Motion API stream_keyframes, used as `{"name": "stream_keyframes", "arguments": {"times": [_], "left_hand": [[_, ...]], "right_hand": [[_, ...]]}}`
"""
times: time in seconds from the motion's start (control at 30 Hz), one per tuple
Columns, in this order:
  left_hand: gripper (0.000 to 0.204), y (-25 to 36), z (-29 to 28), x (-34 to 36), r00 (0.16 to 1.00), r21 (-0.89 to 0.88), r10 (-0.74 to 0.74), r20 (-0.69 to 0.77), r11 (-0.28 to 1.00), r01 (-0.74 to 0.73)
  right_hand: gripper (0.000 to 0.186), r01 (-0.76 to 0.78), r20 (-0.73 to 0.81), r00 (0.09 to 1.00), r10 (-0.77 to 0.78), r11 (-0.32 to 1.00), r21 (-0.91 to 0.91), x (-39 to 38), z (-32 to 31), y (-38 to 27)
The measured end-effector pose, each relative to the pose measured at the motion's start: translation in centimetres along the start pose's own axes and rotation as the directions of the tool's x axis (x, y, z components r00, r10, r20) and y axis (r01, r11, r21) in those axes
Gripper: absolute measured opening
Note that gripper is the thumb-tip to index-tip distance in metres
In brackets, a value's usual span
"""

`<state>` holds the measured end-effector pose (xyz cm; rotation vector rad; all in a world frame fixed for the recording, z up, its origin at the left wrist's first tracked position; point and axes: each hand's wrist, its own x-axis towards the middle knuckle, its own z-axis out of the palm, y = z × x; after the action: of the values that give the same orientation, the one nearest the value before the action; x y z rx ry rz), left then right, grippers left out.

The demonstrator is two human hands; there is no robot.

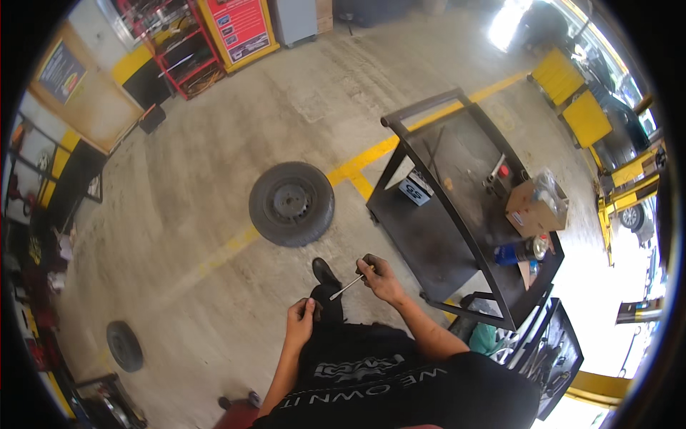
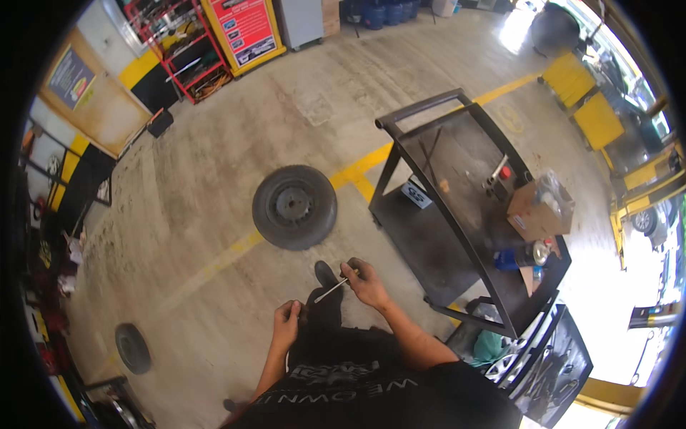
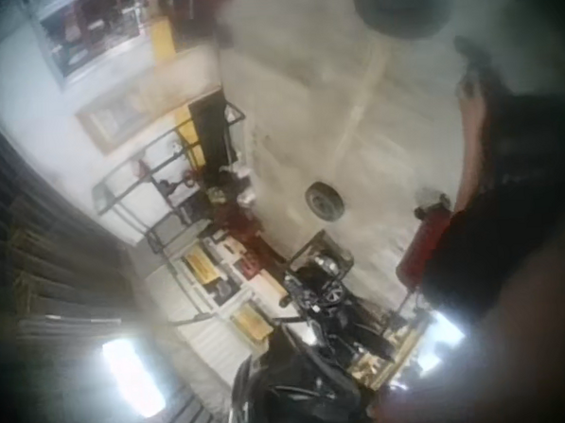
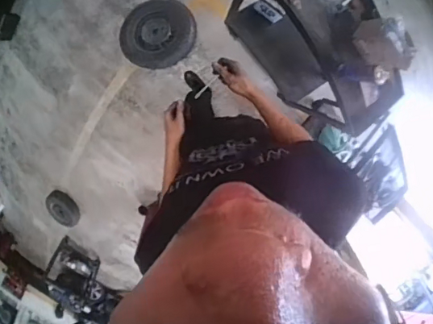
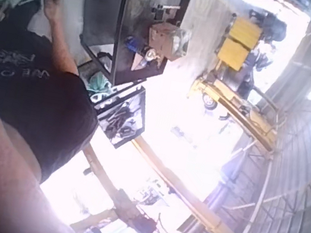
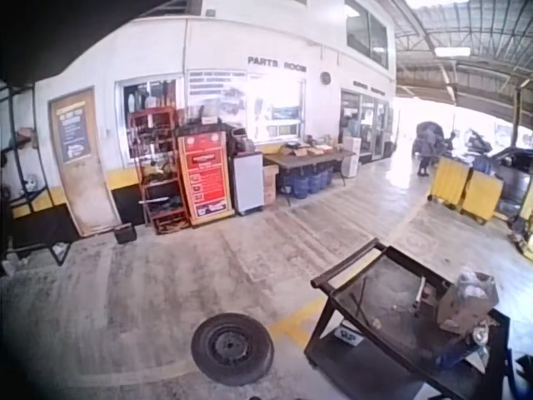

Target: The person uses a screwdriver to pry and secure a plastic panel on the underside of a vehicle that is raised on a lift, periodically returning to a tool drawer to retrieve or swap tools.

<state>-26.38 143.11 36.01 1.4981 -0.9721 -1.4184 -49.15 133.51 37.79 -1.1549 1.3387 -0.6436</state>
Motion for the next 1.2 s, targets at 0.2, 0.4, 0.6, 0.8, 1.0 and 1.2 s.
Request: {"name": "stream_keyframes", "arguments": {"times": [0.2, 0.4, 0.6, 0.8, 1.0, 1.2], "left_hand": [[0.032, 9.8, -3.8, 17.4, 0.972, 0.195, 0.086, 0.22, 0.972, -0.13], [0.026, 22.1, 0.2, 36.2, 0.89, 0.326, 0.227, 0.396, 0.871, -0.368], [0.023, 32.2, 10.4, 58.8, 0.696, 0.305, 0.239, 0.677, 0.77, -0.561], [0.018, 40.3, 21.3, 81.1, 0.572, 0.357, 0.058, 0.818, 0.729, -0.584], [0.02, 46.8, 23.4, 93.5, 0.441, 0.365, -0.059, 0.896, 0.666, -0.651], [0.017, 50.9, 28.8, 104.1, 0.43, 0.306, -0.001, 0.903, 0.704, -0.641]], "right_hand": [[0.035, 0.128, -0.005, 0.992, -0.129, 0.982, 0.136, 14.1, 1.1, -8.5], [0.027, 0.343, -0.403, 0.858, -0.32, 0.939, -0.015, 26.4, -6.1, -15.5], [0.022, 0.425, -0.735, 0.676, -0.062, 0.847, 0.32, 40.1, -15.7, -19.3], [0.028, 0.148, -0.49, 0.871, -0.04, 0.972, 0.184, 53.5, -28.8, -23.7], [0.029, 0.191, -0.329, 0.931, -0.159, 0.979, 0.069, 62.9, -35.8, -29.1], [0.027, 0.076, -0.387, 0.921, -0.057, 0.997, 0.032, 71.9, -42.1, -33.4]]}}
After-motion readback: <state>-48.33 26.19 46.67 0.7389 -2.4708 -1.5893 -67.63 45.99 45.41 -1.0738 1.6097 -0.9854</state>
